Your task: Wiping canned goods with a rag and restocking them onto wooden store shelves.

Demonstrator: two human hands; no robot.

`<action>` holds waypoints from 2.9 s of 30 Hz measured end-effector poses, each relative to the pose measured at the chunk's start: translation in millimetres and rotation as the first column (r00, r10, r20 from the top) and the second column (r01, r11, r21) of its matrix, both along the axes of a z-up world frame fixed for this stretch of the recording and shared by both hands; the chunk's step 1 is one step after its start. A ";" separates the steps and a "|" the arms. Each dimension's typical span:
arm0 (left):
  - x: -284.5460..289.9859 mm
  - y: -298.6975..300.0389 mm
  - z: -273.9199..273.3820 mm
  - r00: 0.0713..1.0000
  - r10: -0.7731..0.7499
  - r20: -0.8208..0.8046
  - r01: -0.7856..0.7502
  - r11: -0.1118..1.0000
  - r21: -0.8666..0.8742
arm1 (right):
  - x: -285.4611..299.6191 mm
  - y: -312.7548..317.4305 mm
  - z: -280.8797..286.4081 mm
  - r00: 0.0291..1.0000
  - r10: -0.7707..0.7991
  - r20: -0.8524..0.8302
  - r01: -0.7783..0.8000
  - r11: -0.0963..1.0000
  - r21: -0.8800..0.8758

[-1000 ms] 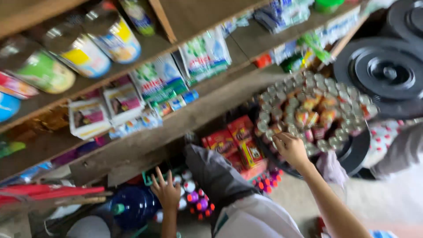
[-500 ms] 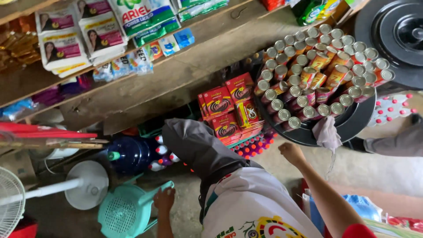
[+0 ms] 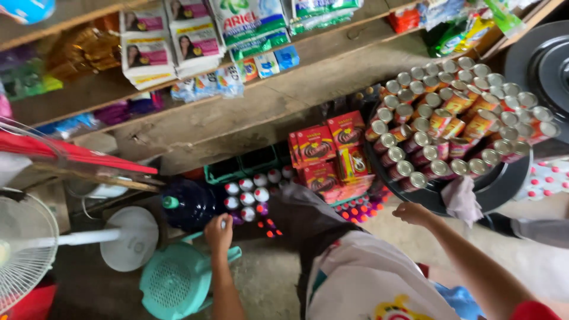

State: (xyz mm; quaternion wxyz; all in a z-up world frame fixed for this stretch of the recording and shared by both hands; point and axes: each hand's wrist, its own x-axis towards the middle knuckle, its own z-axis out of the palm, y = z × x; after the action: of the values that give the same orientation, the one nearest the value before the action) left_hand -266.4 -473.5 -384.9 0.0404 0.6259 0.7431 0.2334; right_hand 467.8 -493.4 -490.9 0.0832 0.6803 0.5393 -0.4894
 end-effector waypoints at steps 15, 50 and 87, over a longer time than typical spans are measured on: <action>99.8 -65.7 -103.4 0.960 -0.278 0.039 0.241 0.744 -0.623 | -14.8 -191.4 -79.5 0.906 -0.165 -0.390 0.224 0.968 0.111; 700.9 30.1 141.6 0.452 -0.808 0.378 0.843 0.525 0.114 | 111.5 -18.2 142.9 0.632 -0.755 0.178 0.618 0.629 0.472; 848.4 66.0 231.0 0.072 -0.747 0.661 0.961 0.230 0.155 | 277.0 -142.7 279.3 -0.105 -0.197 -0.975 0.986 0.108 -0.128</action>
State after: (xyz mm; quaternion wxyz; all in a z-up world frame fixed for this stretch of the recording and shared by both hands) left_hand 582.0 -407.5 -153.9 0.5129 0.8087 0.1810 0.2241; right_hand 744.8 -636.1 -211.6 -0.7585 0.4473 0.1566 -0.4473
